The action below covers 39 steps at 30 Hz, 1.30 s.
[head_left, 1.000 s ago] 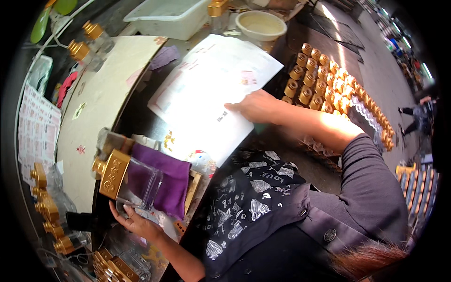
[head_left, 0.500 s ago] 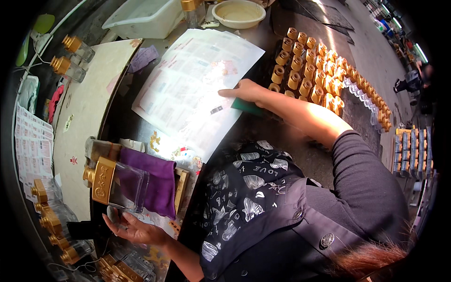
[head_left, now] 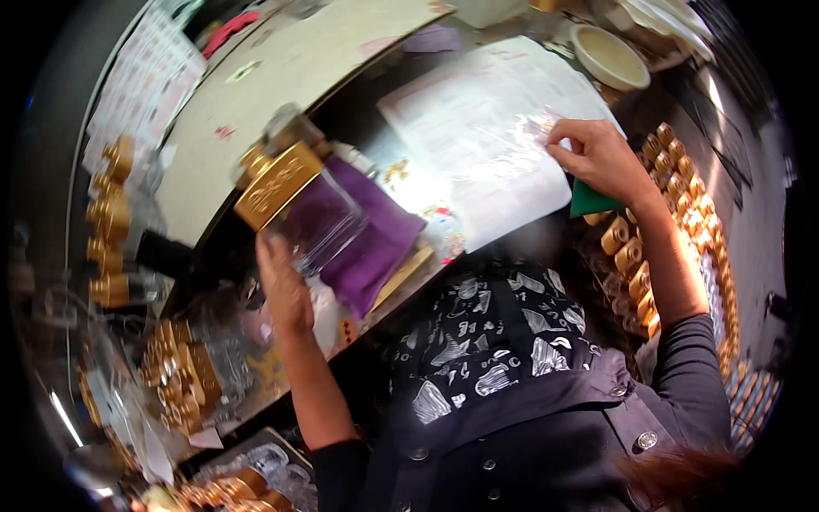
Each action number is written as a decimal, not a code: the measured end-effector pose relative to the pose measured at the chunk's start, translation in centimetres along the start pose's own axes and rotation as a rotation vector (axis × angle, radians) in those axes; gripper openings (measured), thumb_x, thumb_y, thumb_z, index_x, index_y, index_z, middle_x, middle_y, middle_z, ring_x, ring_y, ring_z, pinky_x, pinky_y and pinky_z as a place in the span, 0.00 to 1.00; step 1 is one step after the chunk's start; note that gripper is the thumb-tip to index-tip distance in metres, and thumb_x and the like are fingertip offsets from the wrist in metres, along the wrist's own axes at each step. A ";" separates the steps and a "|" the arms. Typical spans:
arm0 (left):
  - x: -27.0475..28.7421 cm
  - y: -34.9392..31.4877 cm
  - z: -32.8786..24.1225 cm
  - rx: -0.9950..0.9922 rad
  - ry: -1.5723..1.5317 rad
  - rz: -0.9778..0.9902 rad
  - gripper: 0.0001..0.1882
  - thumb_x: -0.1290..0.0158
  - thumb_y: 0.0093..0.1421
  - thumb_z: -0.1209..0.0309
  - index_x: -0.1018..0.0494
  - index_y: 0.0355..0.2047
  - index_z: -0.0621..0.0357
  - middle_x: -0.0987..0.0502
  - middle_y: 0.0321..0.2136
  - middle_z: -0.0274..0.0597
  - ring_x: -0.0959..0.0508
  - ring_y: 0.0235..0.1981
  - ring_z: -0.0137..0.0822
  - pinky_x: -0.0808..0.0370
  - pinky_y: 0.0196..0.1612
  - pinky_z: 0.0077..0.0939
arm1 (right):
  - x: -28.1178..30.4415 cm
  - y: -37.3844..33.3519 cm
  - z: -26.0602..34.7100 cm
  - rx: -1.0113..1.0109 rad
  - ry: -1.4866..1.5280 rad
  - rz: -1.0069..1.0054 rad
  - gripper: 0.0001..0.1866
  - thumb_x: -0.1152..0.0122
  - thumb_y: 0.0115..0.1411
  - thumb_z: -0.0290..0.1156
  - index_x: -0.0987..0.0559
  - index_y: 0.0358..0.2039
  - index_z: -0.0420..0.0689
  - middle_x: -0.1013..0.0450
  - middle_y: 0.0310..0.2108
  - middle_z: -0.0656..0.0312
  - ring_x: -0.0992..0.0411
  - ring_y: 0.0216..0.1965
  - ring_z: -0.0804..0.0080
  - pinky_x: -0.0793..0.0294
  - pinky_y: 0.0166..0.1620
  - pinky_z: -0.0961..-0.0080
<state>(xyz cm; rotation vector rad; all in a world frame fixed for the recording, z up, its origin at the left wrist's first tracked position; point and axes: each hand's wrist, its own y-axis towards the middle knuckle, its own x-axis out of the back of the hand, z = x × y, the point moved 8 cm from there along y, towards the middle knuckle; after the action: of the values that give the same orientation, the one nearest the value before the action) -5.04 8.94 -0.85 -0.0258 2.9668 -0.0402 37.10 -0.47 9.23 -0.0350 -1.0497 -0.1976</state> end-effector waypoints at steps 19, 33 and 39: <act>-3.7 -0.1 -3.0 0.010 0.168 0.194 0.33 0.48 0.63 0.63 0.46 0.63 0.63 0.34 0.55 0.46 0.32 0.55 0.35 0.37 0.59 0.30 | -13.4 8.1 19.3 0.448 0.421 0.238 0.17 0.36 0.55 0.42 0.21 0.38 0.42 0.34 0.16 0.69 0.37 0.20 0.81 0.37 0.25 0.78; -4.8 -0.1 -0.8 0.105 -0.133 0.235 0.30 0.47 0.63 0.67 0.45 0.61 0.62 0.33 0.54 0.44 0.33 0.55 0.35 0.38 0.60 0.32 | -18.0 6.8 14.6 0.114 0.558 0.473 0.29 0.36 0.54 0.53 0.23 0.38 0.35 0.28 0.21 0.63 0.30 0.24 0.78 0.31 0.30 0.81; -3.9 0.0 -1.4 0.100 0.019 0.246 0.36 0.45 0.62 0.66 0.49 0.64 0.64 0.34 0.54 0.47 0.31 0.54 0.35 0.35 0.58 0.29 | -17.9 6.1 14.5 0.098 0.574 0.490 0.31 0.35 0.55 0.51 0.26 0.46 0.34 0.26 0.22 0.61 0.28 0.25 0.78 0.31 0.30 0.81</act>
<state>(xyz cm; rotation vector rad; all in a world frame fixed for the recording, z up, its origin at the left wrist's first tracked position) -1.45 9.06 1.23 0.3527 2.9583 -0.1563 17.11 9.87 1.39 -0.1372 -0.4534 0.2785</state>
